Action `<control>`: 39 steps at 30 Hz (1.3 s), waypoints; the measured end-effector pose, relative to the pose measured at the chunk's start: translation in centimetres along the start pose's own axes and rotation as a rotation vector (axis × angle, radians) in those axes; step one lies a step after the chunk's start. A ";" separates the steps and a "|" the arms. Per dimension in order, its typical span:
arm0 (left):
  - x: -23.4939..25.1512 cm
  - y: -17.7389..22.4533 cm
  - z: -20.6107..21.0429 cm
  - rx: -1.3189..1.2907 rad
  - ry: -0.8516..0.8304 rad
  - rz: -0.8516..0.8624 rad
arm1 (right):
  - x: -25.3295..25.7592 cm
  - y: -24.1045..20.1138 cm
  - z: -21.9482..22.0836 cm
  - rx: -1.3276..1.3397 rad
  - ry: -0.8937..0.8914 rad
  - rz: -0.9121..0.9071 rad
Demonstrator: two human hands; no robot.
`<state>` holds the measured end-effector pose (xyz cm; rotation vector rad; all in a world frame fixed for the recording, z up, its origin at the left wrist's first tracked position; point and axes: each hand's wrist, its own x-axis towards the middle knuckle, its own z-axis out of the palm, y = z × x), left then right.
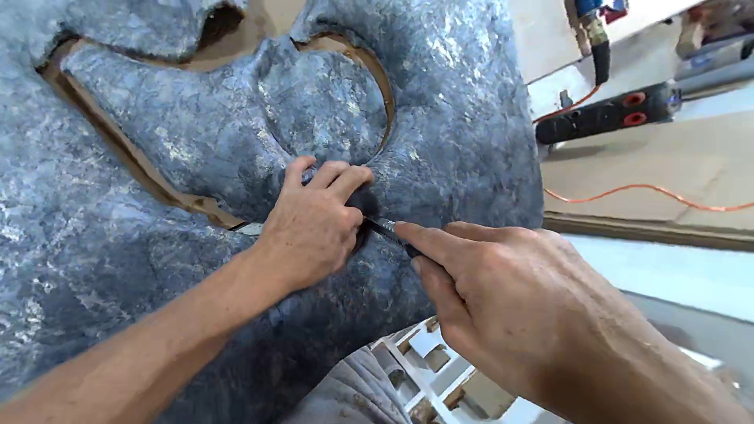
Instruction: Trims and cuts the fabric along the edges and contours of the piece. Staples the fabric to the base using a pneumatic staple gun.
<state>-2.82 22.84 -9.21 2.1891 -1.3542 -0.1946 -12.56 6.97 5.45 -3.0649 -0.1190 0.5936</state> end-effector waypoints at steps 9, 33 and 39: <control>0.3 -0.9 -0.4 -0.061 -0.031 0.060 | -1.1 -1.8 0.7 0.006 0.077 0.112; 2.1 -2.0 -1.6 0.012 -0.221 0.219 | -1.8 -3.9 1.7 0.165 0.119 0.353; 2.4 -2.2 -1.5 -0.044 -0.218 0.195 | -2.0 -4.9 1.4 0.231 0.071 0.436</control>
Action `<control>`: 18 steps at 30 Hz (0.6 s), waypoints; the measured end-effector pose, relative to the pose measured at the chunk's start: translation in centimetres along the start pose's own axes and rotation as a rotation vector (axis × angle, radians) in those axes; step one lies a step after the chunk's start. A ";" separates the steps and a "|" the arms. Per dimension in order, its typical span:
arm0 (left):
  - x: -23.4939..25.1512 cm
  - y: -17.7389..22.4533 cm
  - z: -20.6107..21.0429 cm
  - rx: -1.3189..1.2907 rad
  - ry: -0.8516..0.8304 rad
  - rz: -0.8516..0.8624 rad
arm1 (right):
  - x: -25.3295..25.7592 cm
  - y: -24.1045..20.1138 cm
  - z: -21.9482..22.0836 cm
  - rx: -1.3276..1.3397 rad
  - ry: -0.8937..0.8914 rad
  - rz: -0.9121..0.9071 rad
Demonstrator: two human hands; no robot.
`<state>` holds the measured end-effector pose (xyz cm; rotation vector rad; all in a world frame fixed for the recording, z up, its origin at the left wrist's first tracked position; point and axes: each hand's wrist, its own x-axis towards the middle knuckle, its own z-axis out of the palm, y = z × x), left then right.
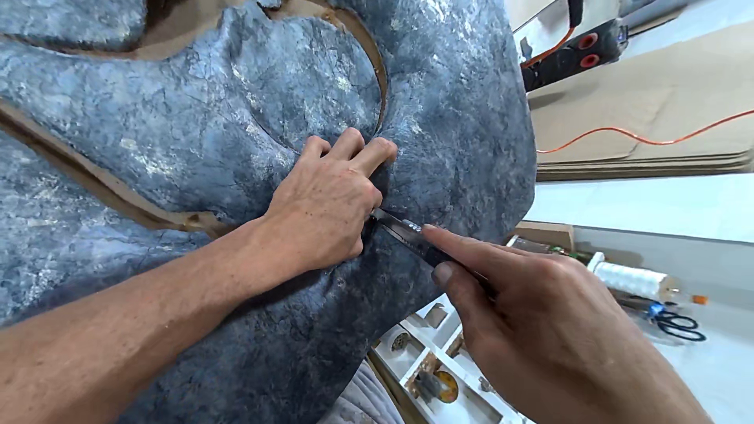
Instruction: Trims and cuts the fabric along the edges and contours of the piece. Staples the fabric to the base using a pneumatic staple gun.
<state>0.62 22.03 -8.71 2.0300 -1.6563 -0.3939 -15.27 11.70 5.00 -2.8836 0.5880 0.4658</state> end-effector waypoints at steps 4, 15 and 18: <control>0.1 0.0 -0.2 -0.048 -0.025 0.002 | -0.1 -0.5 0.2 0.039 -0.030 0.074; 0.5 -0.4 -0.9 -0.096 -0.086 -0.022 | -0.4 -0.9 0.0 0.200 -0.122 0.271; 0.7 -0.5 -1.0 -0.098 -0.099 -0.022 | -0.8 -0.9 -0.2 0.228 -0.137 0.292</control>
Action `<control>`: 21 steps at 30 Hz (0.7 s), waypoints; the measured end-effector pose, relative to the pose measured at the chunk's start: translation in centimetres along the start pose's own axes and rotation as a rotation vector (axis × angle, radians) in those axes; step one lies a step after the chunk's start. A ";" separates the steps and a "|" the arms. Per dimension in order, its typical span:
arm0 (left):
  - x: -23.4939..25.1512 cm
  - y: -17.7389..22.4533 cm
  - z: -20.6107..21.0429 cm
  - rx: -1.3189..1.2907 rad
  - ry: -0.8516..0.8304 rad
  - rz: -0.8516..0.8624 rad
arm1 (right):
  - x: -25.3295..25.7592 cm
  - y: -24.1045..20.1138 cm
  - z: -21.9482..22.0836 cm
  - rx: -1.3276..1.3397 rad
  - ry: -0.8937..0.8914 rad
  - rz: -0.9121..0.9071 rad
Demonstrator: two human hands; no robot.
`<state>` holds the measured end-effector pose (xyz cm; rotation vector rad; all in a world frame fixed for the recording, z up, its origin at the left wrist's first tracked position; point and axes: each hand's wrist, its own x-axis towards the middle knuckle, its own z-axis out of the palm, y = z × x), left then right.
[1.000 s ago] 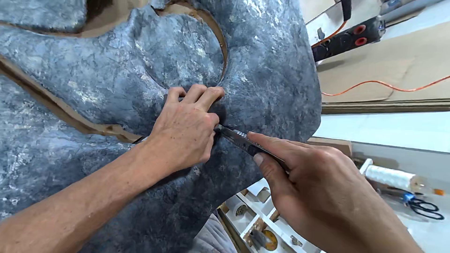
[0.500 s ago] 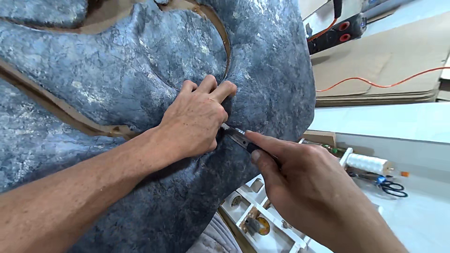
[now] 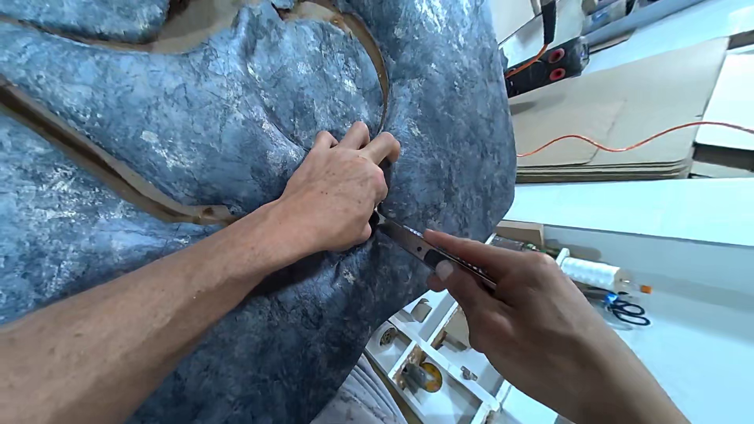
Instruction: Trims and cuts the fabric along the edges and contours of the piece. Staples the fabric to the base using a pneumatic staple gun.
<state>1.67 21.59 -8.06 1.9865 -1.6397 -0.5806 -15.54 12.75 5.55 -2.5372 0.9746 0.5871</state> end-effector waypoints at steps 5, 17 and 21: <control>0.0 0.1 0.1 -0.014 -0.002 -0.006 | 0.0 -0.6 0.2 0.038 -0.028 0.057; 0.0 0.2 -0.4 -0.060 -0.020 -0.037 | 0.5 -1.2 -0.3 0.243 -0.104 0.120; 0.1 0.1 -0.6 -0.075 -0.033 -0.049 | -0.1 -1.6 -0.1 0.263 -0.085 0.167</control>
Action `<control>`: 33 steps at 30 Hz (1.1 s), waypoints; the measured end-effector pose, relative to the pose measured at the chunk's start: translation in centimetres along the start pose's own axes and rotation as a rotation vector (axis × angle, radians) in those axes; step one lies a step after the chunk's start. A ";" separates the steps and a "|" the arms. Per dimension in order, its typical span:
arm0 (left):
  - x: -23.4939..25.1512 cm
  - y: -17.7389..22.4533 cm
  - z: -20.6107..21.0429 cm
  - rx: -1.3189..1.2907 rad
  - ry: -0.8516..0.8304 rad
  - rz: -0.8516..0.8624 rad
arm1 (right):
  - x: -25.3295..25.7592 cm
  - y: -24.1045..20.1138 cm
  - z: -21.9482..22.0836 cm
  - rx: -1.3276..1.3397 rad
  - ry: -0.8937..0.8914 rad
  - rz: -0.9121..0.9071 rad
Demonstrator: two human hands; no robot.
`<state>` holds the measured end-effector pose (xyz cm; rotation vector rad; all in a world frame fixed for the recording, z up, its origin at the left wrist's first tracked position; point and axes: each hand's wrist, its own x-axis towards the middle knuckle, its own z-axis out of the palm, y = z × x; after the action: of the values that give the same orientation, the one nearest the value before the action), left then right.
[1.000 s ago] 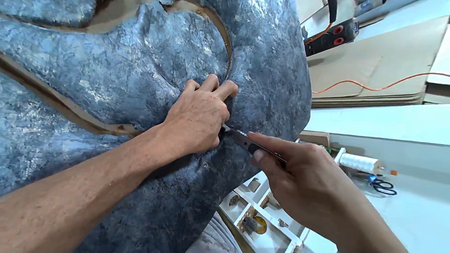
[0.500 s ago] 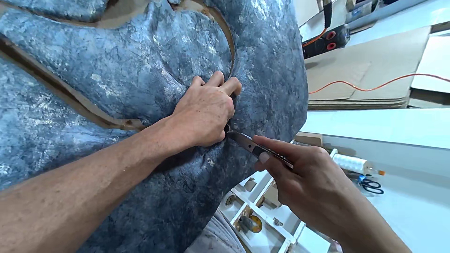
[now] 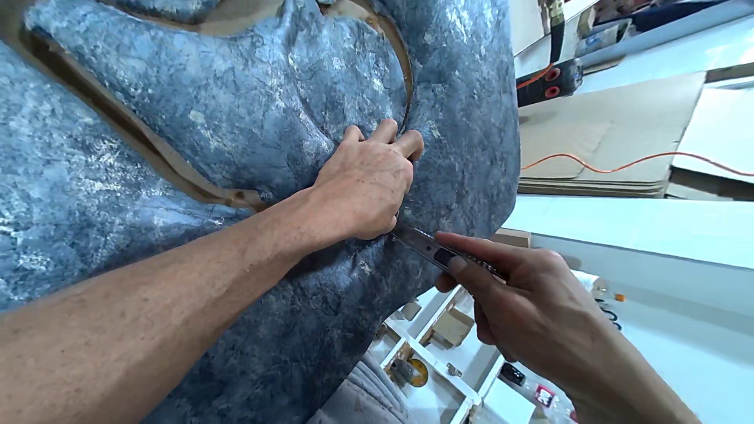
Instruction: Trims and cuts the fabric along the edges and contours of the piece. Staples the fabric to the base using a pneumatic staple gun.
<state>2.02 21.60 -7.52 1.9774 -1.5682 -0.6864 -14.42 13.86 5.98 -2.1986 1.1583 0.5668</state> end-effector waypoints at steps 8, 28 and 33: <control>0.2 0.1 -0.2 -0.010 -0.028 0.005 | 0.1 -0.7 0.2 0.098 -0.023 0.109; 0.0 0.1 -0.6 -0.075 -0.019 0.004 | 0.0 -1.7 0.4 0.112 -0.053 0.217; -0.1 -0.1 -0.7 -0.093 -0.021 -0.006 | -0.2 -1.7 0.1 0.154 -0.072 0.238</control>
<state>2.51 21.74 -7.10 1.9140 -1.5153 -0.7700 -13.10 14.82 6.51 -1.9091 1.3874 0.6269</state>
